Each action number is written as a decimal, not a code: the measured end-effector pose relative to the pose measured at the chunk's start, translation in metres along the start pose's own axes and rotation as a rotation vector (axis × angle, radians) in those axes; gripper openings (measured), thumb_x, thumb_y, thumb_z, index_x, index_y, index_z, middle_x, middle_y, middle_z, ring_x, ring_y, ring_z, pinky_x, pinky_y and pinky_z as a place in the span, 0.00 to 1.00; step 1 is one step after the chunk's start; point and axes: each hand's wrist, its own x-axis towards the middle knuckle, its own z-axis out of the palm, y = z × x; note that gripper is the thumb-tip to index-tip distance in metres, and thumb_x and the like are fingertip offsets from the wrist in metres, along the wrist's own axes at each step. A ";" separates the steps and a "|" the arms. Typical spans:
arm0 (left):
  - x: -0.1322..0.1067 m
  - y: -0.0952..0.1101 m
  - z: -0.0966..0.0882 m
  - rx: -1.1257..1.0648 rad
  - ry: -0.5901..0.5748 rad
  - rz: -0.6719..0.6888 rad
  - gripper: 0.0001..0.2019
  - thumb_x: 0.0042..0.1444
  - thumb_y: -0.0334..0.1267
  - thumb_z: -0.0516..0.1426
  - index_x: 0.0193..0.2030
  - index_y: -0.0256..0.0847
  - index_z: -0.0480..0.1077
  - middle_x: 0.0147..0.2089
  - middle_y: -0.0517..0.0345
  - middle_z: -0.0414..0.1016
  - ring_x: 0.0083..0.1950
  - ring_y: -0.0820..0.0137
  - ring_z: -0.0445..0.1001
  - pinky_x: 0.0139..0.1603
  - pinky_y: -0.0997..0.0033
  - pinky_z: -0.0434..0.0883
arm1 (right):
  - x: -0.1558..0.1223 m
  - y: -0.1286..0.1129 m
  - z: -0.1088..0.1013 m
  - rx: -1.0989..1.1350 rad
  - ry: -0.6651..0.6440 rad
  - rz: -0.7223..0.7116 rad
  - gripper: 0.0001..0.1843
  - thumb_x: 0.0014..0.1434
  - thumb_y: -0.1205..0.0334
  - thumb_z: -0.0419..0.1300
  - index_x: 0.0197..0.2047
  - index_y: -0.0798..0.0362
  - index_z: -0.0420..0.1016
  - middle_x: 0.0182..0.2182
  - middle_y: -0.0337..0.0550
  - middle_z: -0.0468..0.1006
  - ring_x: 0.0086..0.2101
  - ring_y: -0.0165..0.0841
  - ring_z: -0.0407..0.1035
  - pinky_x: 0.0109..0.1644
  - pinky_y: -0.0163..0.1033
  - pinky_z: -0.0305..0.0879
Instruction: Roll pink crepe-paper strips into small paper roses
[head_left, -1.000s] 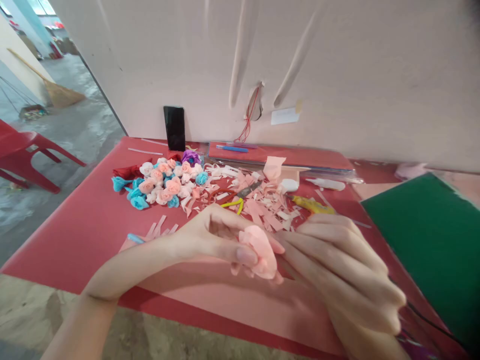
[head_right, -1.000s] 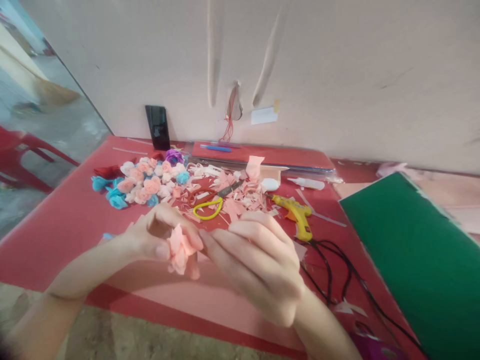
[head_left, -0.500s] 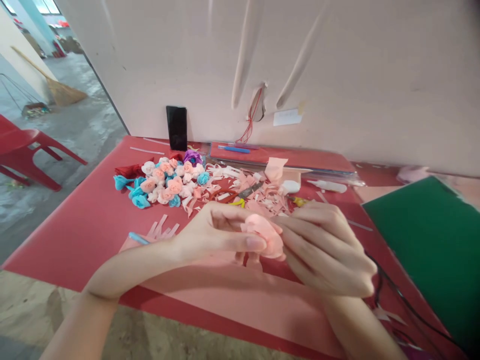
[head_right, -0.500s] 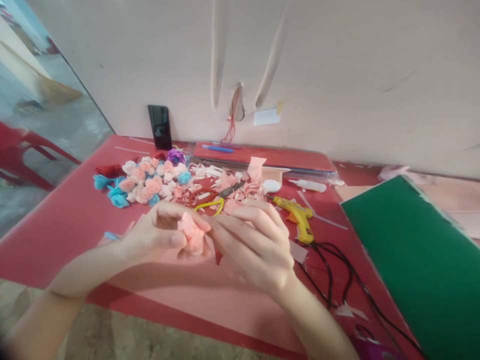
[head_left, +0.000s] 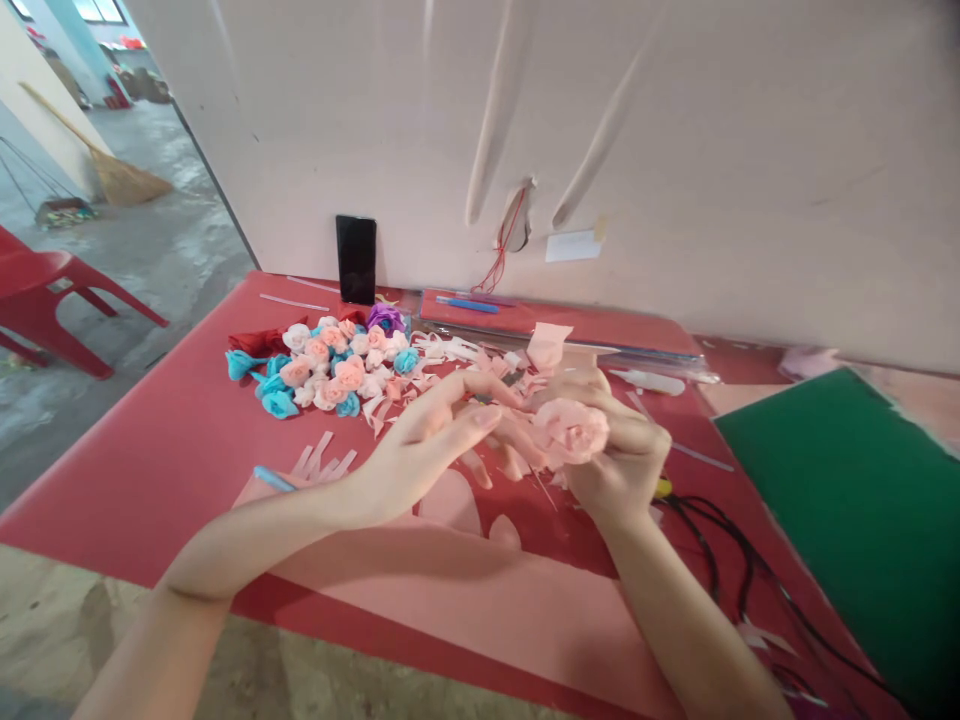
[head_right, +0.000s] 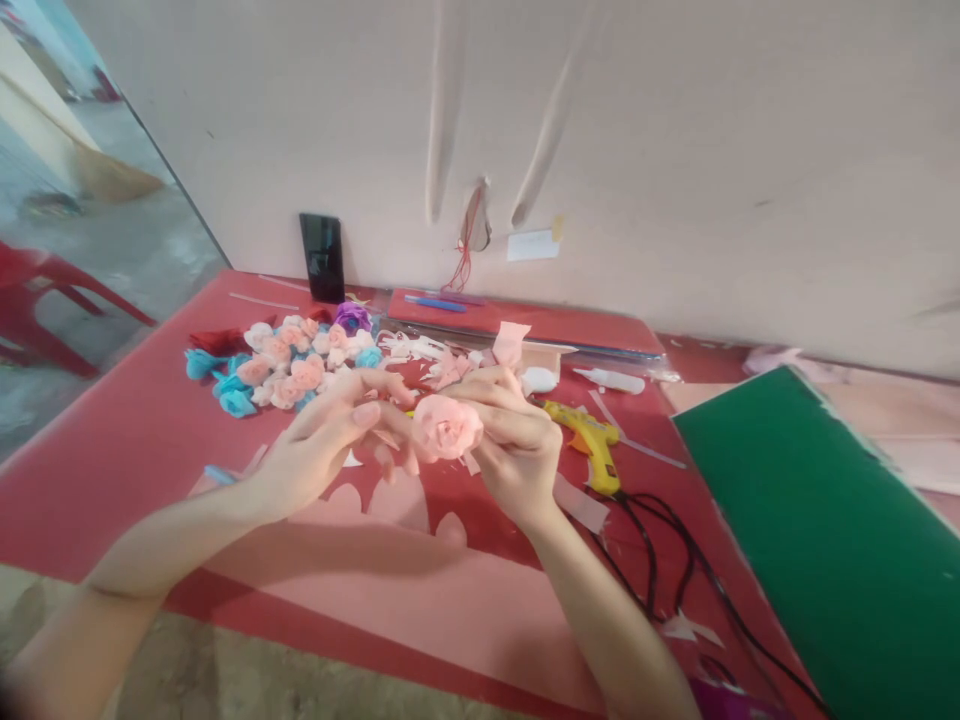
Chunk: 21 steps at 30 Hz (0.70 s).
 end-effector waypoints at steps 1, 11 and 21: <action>0.000 0.002 -0.001 0.080 0.021 0.024 0.09 0.62 0.39 0.49 0.35 0.38 0.65 0.28 0.59 0.74 0.30 0.76 0.73 0.31 0.79 0.69 | 0.000 0.000 0.000 0.001 0.000 0.013 0.14 0.53 0.77 0.57 0.31 0.47 0.77 0.30 0.39 0.80 0.30 0.34 0.68 0.33 0.43 0.65; 0.020 -0.026 -0.031 1.359 -0.328 -0.300 0.12 0.55 0.29 0.49 0.27 0.37 0.73 0.31 0.55 0.76 0.33 0.70 0.73 0.31 0.73 0.62 | 0.000 -0.001 -0.002 -0.023 -0.040 0.039 0.11 0.56 0.72 0.57 0.31 0.47 0.77 0.30 0.39 0.80 0.30 0.34 0.69 0.35 0.43 0.65; 0.026 -0.073 -0.048 1.482 -0.478 -0.364 0.03 0.42 0.30 0.55 0.26 0.37 0.70 0.29 0.54 0.74 0.30 0.66 0.71 0.26 0.72 0.58 | 0.004 0.000 -0.002 -0.009 0.002 0.024 0.12 0.55 0.74 0.57 0.23 0.49 0.70 0.23 0.35 0.72 0.29 0.32 0.68 0.35 0.41 0.68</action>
